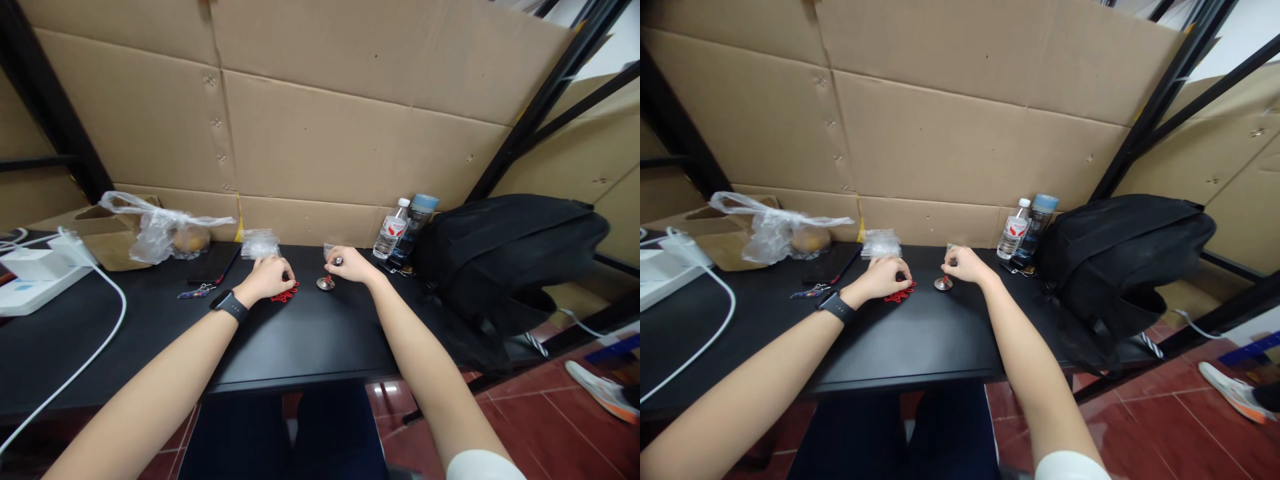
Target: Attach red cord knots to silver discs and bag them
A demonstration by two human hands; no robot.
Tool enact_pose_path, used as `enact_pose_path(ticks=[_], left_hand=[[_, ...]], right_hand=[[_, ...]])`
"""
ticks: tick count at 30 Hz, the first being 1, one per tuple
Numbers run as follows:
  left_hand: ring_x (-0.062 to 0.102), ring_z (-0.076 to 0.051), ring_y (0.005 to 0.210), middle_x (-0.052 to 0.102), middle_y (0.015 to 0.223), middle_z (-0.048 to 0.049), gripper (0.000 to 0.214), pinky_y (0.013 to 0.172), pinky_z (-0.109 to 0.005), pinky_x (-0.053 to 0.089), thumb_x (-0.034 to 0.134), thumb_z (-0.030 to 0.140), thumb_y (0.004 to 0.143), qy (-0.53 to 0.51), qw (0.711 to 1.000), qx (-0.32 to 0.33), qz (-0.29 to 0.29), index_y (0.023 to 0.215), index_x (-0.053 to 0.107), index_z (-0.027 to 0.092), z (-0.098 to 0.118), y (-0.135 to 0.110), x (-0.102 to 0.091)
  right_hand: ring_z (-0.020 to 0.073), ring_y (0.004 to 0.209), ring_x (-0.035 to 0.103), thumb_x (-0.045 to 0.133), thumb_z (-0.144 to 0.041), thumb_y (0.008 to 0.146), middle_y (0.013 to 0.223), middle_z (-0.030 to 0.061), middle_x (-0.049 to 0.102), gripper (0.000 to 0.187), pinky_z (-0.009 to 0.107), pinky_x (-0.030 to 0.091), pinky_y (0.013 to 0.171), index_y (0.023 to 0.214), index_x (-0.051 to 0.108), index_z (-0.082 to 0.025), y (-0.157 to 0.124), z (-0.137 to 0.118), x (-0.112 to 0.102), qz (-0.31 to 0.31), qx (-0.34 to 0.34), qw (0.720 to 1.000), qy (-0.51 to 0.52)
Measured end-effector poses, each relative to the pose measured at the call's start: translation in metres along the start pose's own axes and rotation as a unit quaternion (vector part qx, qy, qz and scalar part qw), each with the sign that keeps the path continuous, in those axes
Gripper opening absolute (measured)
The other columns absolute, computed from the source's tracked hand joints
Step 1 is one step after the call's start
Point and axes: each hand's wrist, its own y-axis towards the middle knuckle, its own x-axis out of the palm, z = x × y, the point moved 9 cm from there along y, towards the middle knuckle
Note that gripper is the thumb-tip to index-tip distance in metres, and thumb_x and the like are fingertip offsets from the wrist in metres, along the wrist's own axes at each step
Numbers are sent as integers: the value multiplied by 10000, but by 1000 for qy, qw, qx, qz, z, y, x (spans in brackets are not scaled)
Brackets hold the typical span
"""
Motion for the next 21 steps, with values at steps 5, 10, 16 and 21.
enact_pose_path(ticks=[5,10,16,21], left_hand=[[650,-294,928,765,883,-40,131,898,-424,419,646,270,765,44,999,1,-17,696,757,279,5,0,6],[664,-286,937,763,893,-34,113,918,-428,407,629,300,832,3,1000,-19,22,827,737,269,8,1,-6],[692,-241,926,777,930,-16,103,882,-384,409,640,307,883,-29,999,-7,39,894,728,254,24,1,-18],[704,-227,921,790,921,-16,92,905,-371,411,729,297,842,-59,997,-15,49,910,756,242,26,2,-23]], right_hand=[[183,792,660,798,-226,698,917,31,734,215,269,476,739,910,766,-207,-13,32,-9,-58,82,994,-49],[190,784,682,850,-226,621,942,19,755,394,257,487,707,1002,752,-227,-27,64,0,-135,145,980,-30],[176,773,682,815,-139,635,910,14,762,351,245,475,700,973,764,-219,-27,71,-1,-126,159,979,-25],[172,787,666,836,-174,647,950,20,754,376,247,472,712,1010,743,-208,-27,72,-4,-129,154,979,-38]])
